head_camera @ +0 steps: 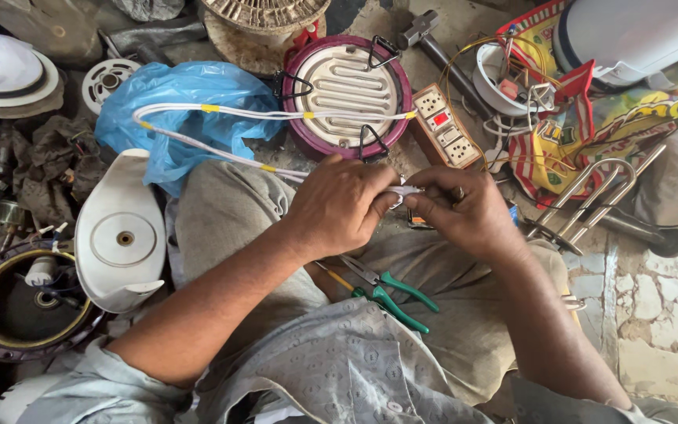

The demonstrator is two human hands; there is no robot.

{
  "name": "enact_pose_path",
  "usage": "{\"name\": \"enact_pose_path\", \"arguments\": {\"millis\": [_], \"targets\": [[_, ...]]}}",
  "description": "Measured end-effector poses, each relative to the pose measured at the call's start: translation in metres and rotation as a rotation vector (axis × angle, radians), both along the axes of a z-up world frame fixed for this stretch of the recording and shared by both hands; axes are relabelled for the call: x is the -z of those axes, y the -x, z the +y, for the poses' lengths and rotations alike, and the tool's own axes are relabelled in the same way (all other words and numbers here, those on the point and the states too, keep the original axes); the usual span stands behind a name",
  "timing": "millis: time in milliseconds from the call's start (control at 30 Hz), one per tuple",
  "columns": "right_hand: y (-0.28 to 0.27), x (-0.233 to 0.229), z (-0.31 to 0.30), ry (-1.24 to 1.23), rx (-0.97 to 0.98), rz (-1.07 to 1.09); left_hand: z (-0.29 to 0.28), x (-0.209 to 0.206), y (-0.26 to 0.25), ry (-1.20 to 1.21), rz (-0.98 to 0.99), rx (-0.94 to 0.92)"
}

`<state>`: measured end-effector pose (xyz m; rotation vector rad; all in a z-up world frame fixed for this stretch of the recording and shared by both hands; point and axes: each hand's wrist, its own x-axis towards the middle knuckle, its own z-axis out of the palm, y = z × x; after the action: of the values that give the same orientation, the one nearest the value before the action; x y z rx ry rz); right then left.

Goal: The person strips the insulation from a white electrical cord using pliers and then connects the exposed wires to a white electrical plug. They use a screwdriver to tighten the connections inside the plug housing.

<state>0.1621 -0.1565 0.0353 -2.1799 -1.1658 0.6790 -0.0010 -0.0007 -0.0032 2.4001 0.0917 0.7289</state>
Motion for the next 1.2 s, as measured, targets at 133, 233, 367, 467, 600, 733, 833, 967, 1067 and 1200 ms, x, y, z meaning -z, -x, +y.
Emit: {"name": "enact_pose_path", "arguments": {"millis": [133,233,367,467,600,733,833,967,1067,1200], "targets": [[-0.006,0.022,-0.006,-0.308,-0.139,-0.065,-0.002,0.006,0.002,0.095,-0.092,0.021],[-0.013,0.037,-0.006,-0.153,0.027,0.209,-0.01,0.007,-0.001,0.1,-0.097,0.008],[-0.019,0.038,-0.012,-0.062,0.029,0.181,-0.01,0.007,-0.001,0.125,-0.125,0.032],[-0.014,0.035,-0.009,-0.255,-0.127,0.018,-0.004,0.005,-0.003,0.258,-0.049,0.055],[-0.01,0.035,-0.004,-0.357,-0.201,-0.034,-0.006,0.007,-0.005,0.423,-0.054,0.047],[0.003,0.039,-0.003,-0.479,-0.151,-0.212,-0.014,0.015,-0.004,0.475,-0.146,-0.03],[0.025,0.046,-0.003,-0.547,0.026,-0.312,-0.021,0.016,-0.009,0.556,-0.216,-0.068],[0.04,0.057,0.0,-0.581,0.19,-0.34,-0.018,0.008,-0.007,0.489,-0.217,-0.061],[0.023,0.053,-0.003,-0.543,0.067,-0.254,-0.002,-0.001,-0.002,0.481,-0.03,0.034],[-0.004,0.033,-0.003,-0.464,-0.206,-0.293,0.001,-0.002,-0.002,0.411,-0.043,0.083]]}}
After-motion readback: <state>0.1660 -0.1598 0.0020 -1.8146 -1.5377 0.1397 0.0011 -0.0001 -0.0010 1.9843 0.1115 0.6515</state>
